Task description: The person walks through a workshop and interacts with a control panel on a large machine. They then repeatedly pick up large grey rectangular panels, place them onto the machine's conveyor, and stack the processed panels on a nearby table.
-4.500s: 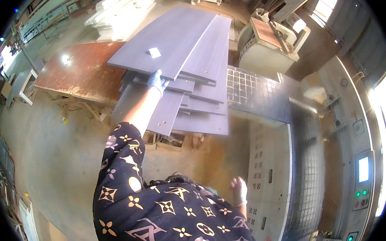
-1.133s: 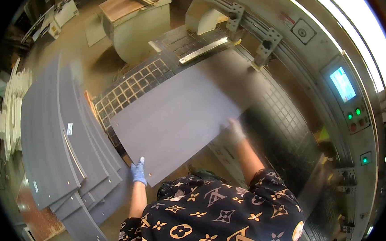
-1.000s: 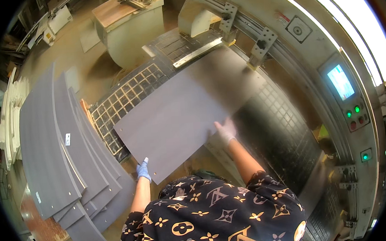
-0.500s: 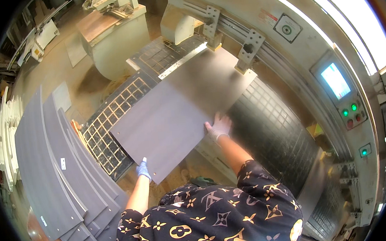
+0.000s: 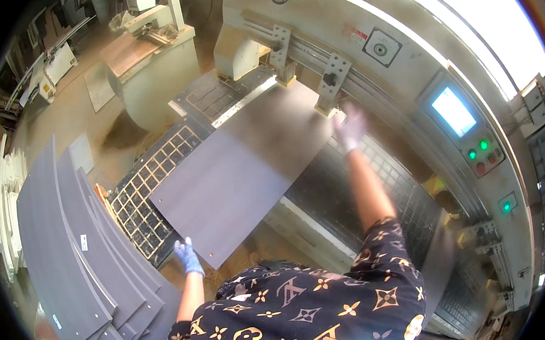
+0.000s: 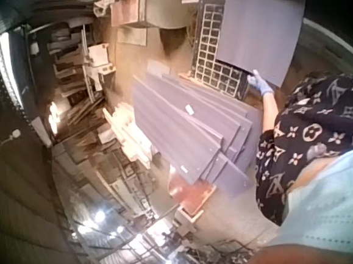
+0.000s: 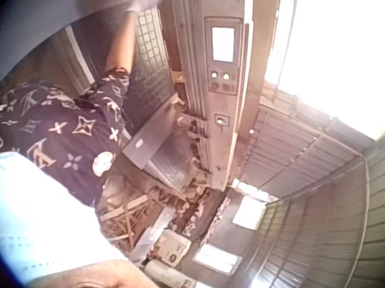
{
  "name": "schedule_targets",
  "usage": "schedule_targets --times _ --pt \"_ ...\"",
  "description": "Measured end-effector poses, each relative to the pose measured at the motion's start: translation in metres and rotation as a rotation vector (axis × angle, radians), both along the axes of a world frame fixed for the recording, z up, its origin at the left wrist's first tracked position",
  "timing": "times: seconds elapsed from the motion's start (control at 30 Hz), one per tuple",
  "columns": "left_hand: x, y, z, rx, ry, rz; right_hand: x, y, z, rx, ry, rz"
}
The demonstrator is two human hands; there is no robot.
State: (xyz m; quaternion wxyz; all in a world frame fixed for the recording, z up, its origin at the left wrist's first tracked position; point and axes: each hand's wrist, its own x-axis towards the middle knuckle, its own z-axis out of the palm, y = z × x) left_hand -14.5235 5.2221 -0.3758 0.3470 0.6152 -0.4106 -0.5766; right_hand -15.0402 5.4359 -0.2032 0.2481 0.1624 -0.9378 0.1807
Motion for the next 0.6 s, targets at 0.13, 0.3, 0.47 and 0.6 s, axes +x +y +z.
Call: schedule_targets --times 0.13,0.3,0.47,0.6 --pt "0.06 0.025 0.041 -0.165 0.257 -0.114 -0.036 -0.018 0.155 0.139 0.349 -0.122" --pt "0.096 0.096 0.125 -0.622 -0.269 -0.24 -0.061 0.027 0.188 0.48 0.445 0.045" --pt "0.154 0.115 0.192 -1.033 -0.679 -0.155 -0.062 0.024 0.15 0.329 0.437 0.177" --pt "0.247 0.116 0.241 -1.221 -0.931 0.17 -0.001 0.018 0.096 0.138 0.353 0.283"
